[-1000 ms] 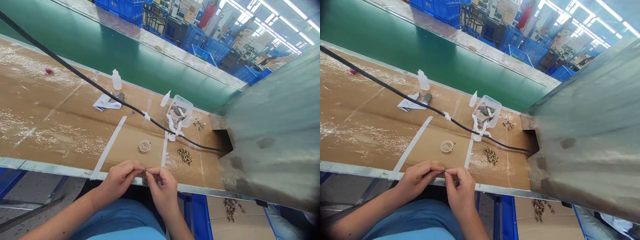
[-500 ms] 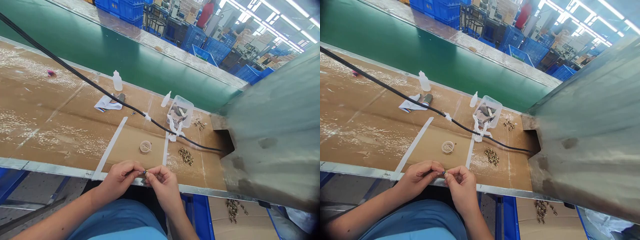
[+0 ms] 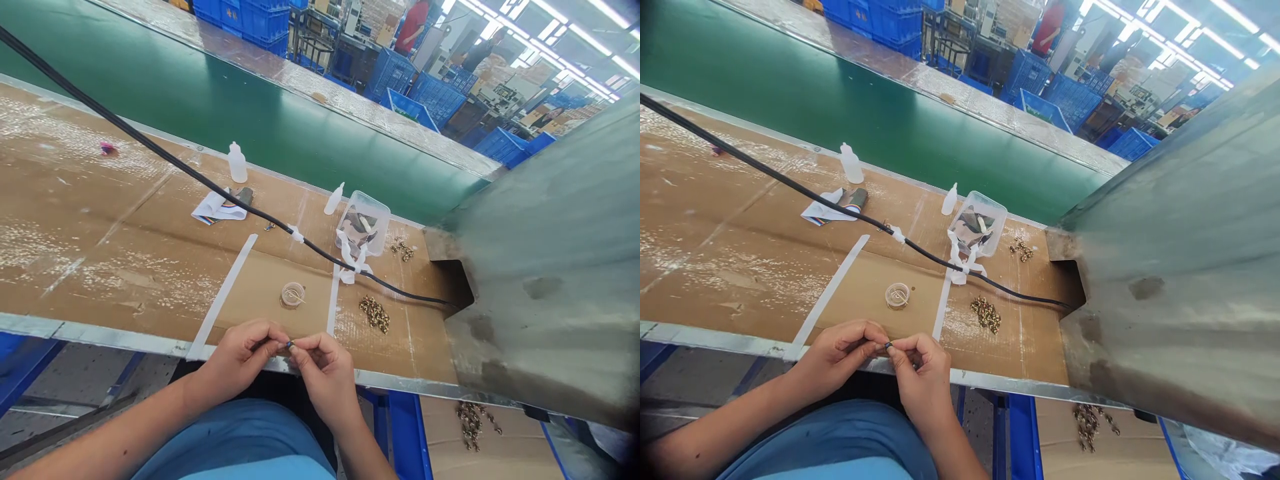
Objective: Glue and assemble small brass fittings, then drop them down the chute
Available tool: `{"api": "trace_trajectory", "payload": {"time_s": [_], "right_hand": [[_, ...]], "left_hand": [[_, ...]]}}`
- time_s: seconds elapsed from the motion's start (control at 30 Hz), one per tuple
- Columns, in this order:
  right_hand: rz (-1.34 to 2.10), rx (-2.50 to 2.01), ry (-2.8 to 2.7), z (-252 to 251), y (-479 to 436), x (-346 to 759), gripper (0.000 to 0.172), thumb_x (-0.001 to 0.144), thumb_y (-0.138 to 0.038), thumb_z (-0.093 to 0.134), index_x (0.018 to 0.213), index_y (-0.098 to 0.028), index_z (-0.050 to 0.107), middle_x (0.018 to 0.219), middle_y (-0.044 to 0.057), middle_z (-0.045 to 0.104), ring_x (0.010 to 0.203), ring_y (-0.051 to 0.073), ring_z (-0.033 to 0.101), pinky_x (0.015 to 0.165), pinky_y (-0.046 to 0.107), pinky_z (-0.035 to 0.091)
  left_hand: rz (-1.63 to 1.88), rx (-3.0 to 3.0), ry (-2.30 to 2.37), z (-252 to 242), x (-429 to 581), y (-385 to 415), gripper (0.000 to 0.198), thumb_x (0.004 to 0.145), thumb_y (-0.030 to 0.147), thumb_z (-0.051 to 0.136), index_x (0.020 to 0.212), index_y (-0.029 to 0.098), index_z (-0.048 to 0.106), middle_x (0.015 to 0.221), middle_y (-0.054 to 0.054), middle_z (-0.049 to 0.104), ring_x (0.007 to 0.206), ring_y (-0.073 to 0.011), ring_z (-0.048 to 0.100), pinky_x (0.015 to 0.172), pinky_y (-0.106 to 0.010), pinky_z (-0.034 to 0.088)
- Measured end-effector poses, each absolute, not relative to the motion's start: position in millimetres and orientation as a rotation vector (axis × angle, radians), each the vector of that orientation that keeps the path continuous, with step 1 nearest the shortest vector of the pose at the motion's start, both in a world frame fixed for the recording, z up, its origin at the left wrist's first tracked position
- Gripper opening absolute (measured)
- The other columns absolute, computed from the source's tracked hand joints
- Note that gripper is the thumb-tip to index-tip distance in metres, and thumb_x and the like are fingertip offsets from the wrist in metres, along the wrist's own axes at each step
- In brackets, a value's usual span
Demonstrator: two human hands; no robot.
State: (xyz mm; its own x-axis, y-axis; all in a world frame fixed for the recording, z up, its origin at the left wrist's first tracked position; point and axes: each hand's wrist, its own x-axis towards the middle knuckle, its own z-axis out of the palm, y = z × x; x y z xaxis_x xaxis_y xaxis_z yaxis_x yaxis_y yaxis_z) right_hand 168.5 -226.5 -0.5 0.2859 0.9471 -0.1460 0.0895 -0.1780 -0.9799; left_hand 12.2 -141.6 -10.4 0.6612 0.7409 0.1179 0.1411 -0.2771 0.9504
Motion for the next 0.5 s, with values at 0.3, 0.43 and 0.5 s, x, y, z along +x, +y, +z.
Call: {"api": "trace_trajectory", "payload": {"time_s": [0.3, 0.43, 0.5], "right_hand": [[0.871, -1.543, -1.305, 6.4, -220.0, 179.8, 0.008, 0.084, -0.019, 0.06, 0.08, -0.018, 0.067, 0.077, 0.004, 0.068, 0.071, 0.016, 0.063, 0.064, 0.025, 0.048], [0.908, -1.531, -1.325, 9.1, -218.3, 182.3, 0.008, 0.084, -0.02, 0.061, 0.082, -0.018, 0.068, 0.078, 0.004, 0.068, 0.07, 0.015, 0.063, 0.063, 0.025, 0.048], [0.949, -1.523, -1.277, 7.5, -218.8, 181.9, 0.008, 0.085, -0.021, 0.061, 0.083, -0.018, 0.068, 0.08, 0.004, 0.069, 0.071, 0.015, 0.064, 0.063, 0.025, 0.049]], "left_hand": [[0.622, 1.762, 0.726, -5.3, 14.3, -138.5, 0.014, 0.089, 0.017, 0.049, 0.085, 0.018, 0.062, 0.076, 0.0, 0.065, 0.071, -0.012, 0.06, 0.066, -0.02, 0.045], [0.622, 1.766, 0.725, -3.3, 12.8, -139.6, 0.014, 0.088, 0.017, 0.049, 0.085, 0.017, 0.063, 0.078, -0.001, 0.066, 0.073, -0.0124, 0.061, 0.067, -0.02, 0.046], [0.622, 1.752, 0.731, -3.1, 12.8, -140.2, 0.014, 0.088, 0.017, 0.05, 0.086, 0.017, 0.063, 0.078, -0.001, 0.067, 0.073, -0.0126, 0.061, 0.067, -0.021, 0.046]]}}
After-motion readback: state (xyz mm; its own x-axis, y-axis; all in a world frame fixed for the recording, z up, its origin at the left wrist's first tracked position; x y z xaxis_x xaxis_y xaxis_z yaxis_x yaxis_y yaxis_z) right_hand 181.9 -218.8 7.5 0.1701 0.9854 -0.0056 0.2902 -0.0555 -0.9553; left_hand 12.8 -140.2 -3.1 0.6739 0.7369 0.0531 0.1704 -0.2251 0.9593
